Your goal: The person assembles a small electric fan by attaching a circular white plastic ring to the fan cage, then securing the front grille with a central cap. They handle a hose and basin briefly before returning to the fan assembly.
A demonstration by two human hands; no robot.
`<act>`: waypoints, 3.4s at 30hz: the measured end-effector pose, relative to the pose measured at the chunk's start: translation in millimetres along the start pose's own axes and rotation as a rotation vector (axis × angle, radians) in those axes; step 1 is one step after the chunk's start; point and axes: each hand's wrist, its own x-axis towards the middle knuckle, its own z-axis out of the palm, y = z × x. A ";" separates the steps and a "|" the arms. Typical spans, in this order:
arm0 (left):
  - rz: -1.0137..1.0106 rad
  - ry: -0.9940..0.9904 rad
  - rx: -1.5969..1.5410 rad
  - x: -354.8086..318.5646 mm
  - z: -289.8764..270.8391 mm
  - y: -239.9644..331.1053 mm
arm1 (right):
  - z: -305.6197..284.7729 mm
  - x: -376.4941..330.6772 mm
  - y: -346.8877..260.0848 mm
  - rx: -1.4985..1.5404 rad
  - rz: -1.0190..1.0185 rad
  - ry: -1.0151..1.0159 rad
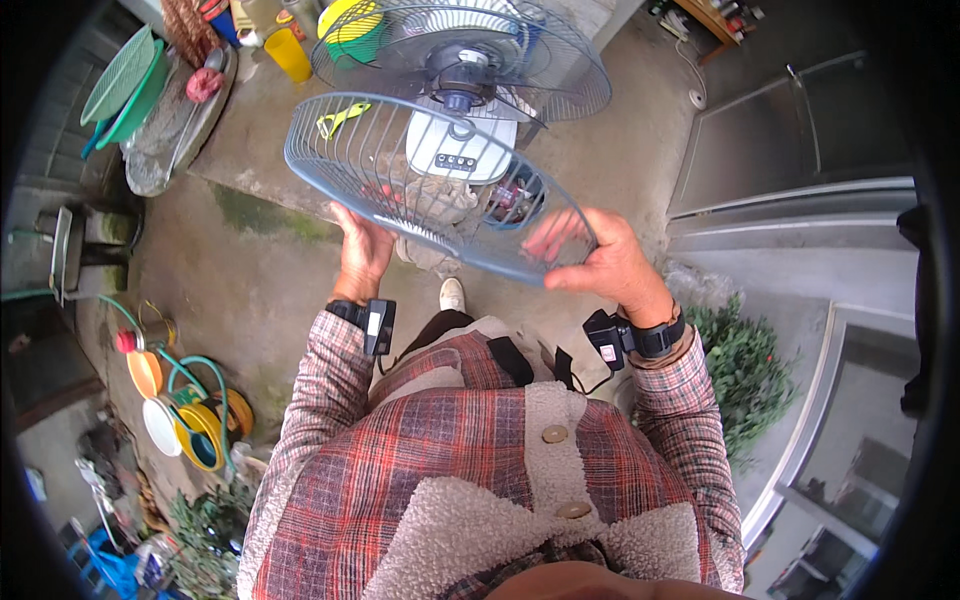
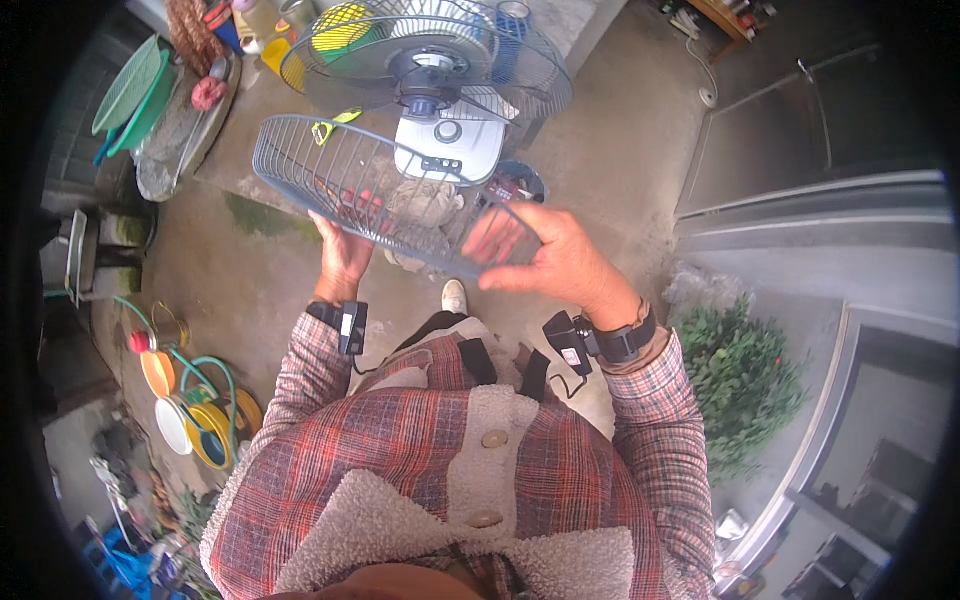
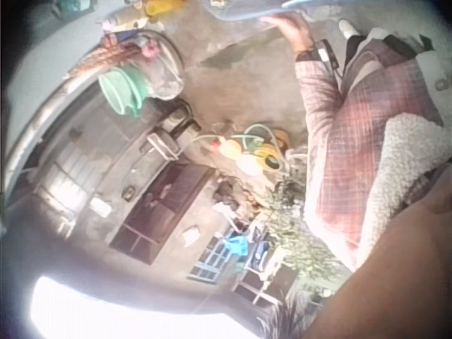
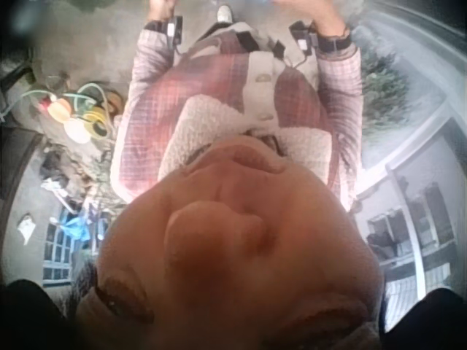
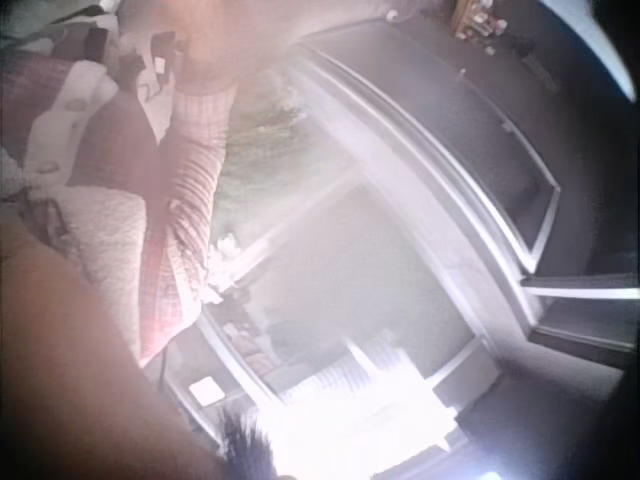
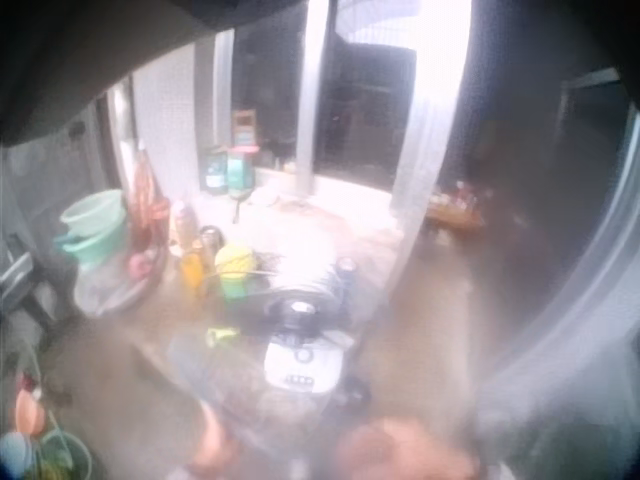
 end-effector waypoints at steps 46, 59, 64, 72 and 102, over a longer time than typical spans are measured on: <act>0.378 0.038 -0.318 151.8 76.1 -40.8 | -86.6 93.0 35.2 -1.063 -0.518 0.122; 0.357 0.030 -0.347 152.8 75.3 -41.2 | -82.3 104.5 33.5 -0.936 -0.372 0.113; 0.361 0.072 -0.359 154.7 75.7 -39.2 | -86.9 104.8 41.5 -0.867 -0.387 0.112; 0.399 0.056 -0.295 152.7 80.6 -31.5 | -92.5 104.8 32.0 -0.945 -0.446 0.078; 0.321 0.333 -0.158 158.3 67.6 -36.8 | -97.0 112.3 40.9 -0.731 -0.589 0.143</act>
